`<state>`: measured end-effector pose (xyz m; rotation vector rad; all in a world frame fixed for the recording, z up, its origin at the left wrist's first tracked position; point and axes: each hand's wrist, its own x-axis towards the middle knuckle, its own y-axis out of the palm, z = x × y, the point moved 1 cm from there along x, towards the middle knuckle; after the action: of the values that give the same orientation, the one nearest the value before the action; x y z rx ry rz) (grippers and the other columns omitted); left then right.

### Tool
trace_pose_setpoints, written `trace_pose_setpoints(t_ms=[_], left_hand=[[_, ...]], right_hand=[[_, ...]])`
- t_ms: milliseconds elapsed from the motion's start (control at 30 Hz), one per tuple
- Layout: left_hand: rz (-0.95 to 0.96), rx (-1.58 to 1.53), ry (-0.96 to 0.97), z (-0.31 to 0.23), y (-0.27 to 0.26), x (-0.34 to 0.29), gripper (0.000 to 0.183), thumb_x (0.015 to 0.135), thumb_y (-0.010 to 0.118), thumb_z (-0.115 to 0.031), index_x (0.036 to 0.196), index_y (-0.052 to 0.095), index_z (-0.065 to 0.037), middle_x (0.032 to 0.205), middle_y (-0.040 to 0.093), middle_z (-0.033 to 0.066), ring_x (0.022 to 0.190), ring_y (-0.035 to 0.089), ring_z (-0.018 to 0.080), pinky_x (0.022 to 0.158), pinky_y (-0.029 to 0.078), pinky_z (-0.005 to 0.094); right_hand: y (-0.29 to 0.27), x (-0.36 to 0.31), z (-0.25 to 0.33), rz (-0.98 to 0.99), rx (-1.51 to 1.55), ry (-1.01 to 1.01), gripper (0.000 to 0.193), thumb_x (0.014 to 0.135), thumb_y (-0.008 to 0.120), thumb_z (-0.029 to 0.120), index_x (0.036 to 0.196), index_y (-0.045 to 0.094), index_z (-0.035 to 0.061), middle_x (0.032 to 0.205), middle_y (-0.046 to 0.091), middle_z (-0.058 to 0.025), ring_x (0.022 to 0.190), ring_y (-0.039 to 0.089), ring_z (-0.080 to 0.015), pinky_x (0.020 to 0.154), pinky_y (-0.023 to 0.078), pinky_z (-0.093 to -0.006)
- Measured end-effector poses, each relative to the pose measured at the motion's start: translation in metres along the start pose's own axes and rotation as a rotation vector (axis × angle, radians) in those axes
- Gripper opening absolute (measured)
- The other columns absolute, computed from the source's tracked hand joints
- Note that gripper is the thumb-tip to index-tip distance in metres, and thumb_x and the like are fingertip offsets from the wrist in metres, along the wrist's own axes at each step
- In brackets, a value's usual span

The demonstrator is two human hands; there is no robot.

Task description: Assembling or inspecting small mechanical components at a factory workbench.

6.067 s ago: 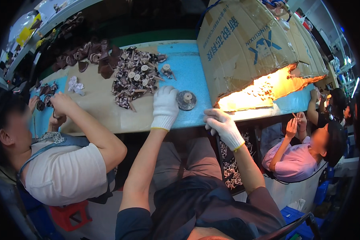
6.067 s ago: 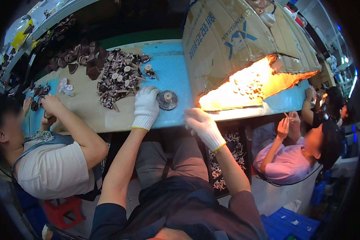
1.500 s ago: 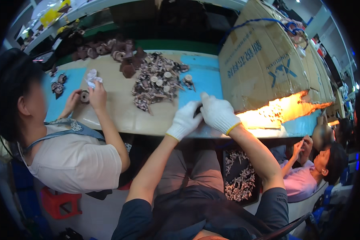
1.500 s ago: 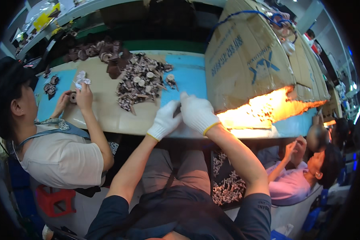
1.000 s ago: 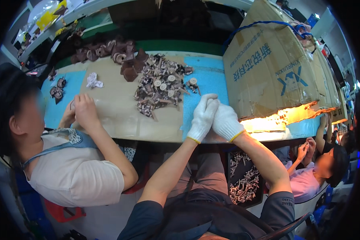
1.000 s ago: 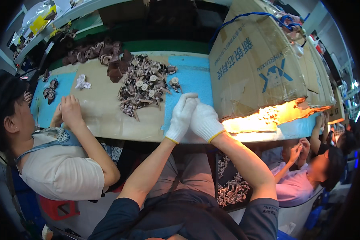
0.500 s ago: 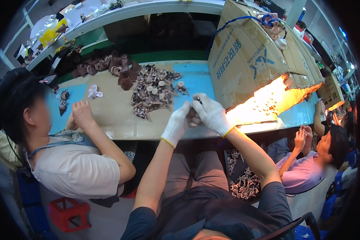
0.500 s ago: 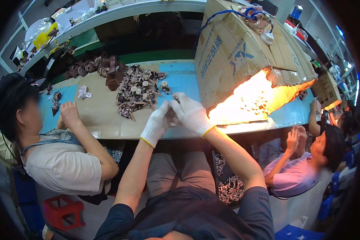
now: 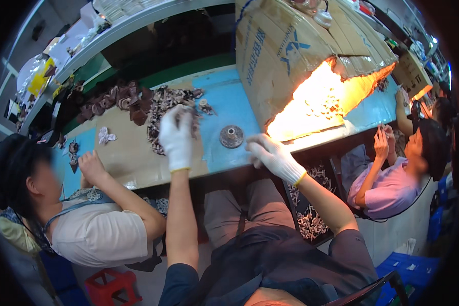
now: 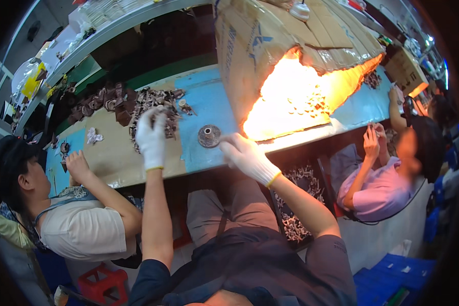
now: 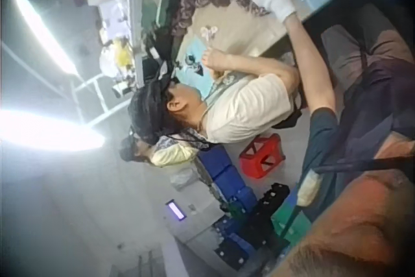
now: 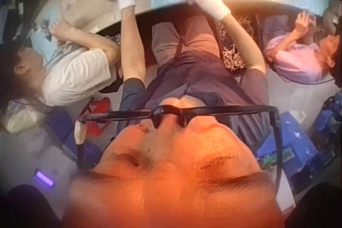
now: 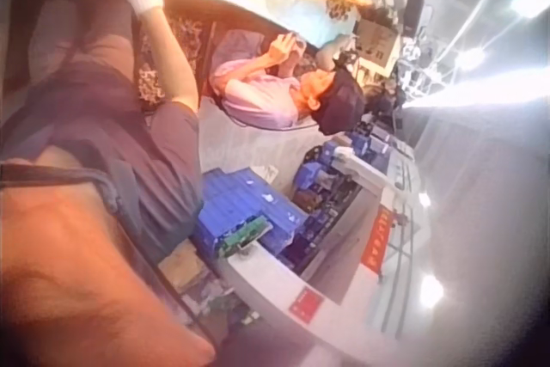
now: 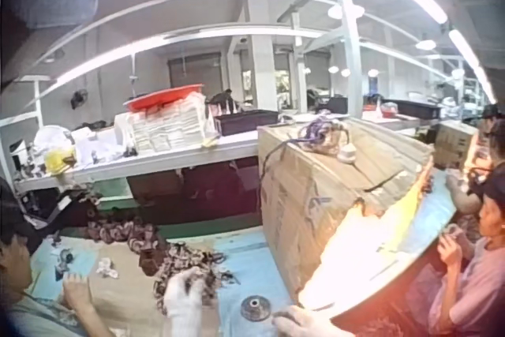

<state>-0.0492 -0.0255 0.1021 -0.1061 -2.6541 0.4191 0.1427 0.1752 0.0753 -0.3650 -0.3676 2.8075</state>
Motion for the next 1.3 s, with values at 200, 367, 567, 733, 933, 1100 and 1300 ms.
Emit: trace_pose_setpoints(t_ms=[200, 367, 567, 733, 933, 1100, 1300], left_hand=[[-0.115, 0.613, 0.451, -0.008, 0.029, -0.002, 0.032, 0.096, 0.072, -0.011, 0.127, 0.071, -0.002, 0.120, 0.072, 0.0220, 0.115, 0.067, 0.0396, 0.103, 0.052, 0.0474], [0.561, 0.330, 0.437, -0.027, 0.098, -0.092, 0.028, 0.100, 0.069, -0.018, 0.124, 0.070, -0.003, 0.121, 0.072, 0.0194, 0.112, 0.070, 0.0395, 0.093, 0.058, 0.0467], [0.633, 0.582, 0.387, 0.001, 0.134, -0.115, 0.024, 0.098, 0.068, -0.017, 0.121, 0.073, -0.014, 0.113, 0.070, 0.0144, 0.098, 0.070, 0.0385, 0.080, 0.058, 0.0496], [0.568, 0.553, 0.294, -0.004, 0.142, -0.118, 0.021, 0.094, 0.075, -0.021, 0.114, 0.074, -0.014, 0.111, 0.070, 0.0154, 0.097, 0.070, 0.0400, 0.082, 0.057, 0.0510], [0.487, 0.338, 0.413, 0.006, 0.131, -0.126, 0.018, 0.094, 0.075, -0.012, 0.112, 0.076, -0.009, 0.110, 0.071, 0.0153, 0.098, 0.070, 0.0375, 0.086, 0.056, 0.0455], [0.468, 0.222, 0.309, -0.002, 0.112, -0.135, 0.015, 0.095, 0.073, -0.009, 0.110, 0.075, -0.005, 0.107, 0.071, 0.0159, 0.098, 0.069, 0.0355, 0.085, 0.056, 0.0444], [0.307, -0.096, -0.246, -0.004, 0.072, -0.127, 0.023, 0.100, 0.072, -0.010, 0.119, 0.072, 0.003, 0.102, 0.072, 0.0070, 0.090, 0.065, 0.0152, 0.080, 0.053, 0.0303]], right_hand=[[-0.021, -0.062, -0.090, -0.111, -0.276, -0.015, 0.035, 0.103, 0.064, 0.034, 0.123, 0.071, 0.0070, 0.097, 0.077, -0.0142, 0.085, 0.077, -0.0232, 0.082, 0.060, -0.0375], [-0.028, -0.119, -0.162, -0.175, -0.185, 0.433, 0.038, 0.102, 0.063, 0.037, 0.122, 0.070, 0.0059, 0.106, 0.076, -0.0230, 0.103, 0.073, -0.0435, 0.092, 0.057, -0.0490], [-0.038, -0.199, -0.258, -0.232, -0.600, 0.500, 0.039, 0.100, 0.058, 0.035, 0.118, 0.069, 0.0031, 0.111, 0.075, -0.0266, 0.108, 0.071, -0.0464, 0.096, 0.055, -0.0540], [-0.056, -0.228, -0.283, -0.306, -0.470, 0.664, 0.036, 0.099, 0.058, 0.033, 0.113, 0.070, 0.0025, 0.107, 0.075, -0.0270, 0.104, 0.071, -0.0467, 0.094, 0.055, -0.0558], [-0.083, -0.149, -0.337, -0.465, -0.607, 0.460, 0.041, 0.098, 0.065, 0.038, 0.122, 0.070, 0.0052, 0.116, 0.073, -0.0281, 0.111, 0.069, -0.0458, 0.096, 0.055, -0.0536], [-0.078, -0.066, -0.353, -0.503, -0.558, 0.733, 0.065, 0.093, 0.071, 0.052, 0.127, 0.067, -0.0030, 0.121, 0.072, -0.0319, 0.116, 0.069, -0.0467, 0.100, 0.054, -0.0518], [-0.047, -0.065, -0.390, -0.577, -0.580, 0.503, 0.065, 0.088, 0.077, 0.054, 0.116, 0.068, -0.0039, 0.121, 0.071, -0.0304, 0.112, 0.068, -0.0474, 0.098, 0.053, -0.0542]])
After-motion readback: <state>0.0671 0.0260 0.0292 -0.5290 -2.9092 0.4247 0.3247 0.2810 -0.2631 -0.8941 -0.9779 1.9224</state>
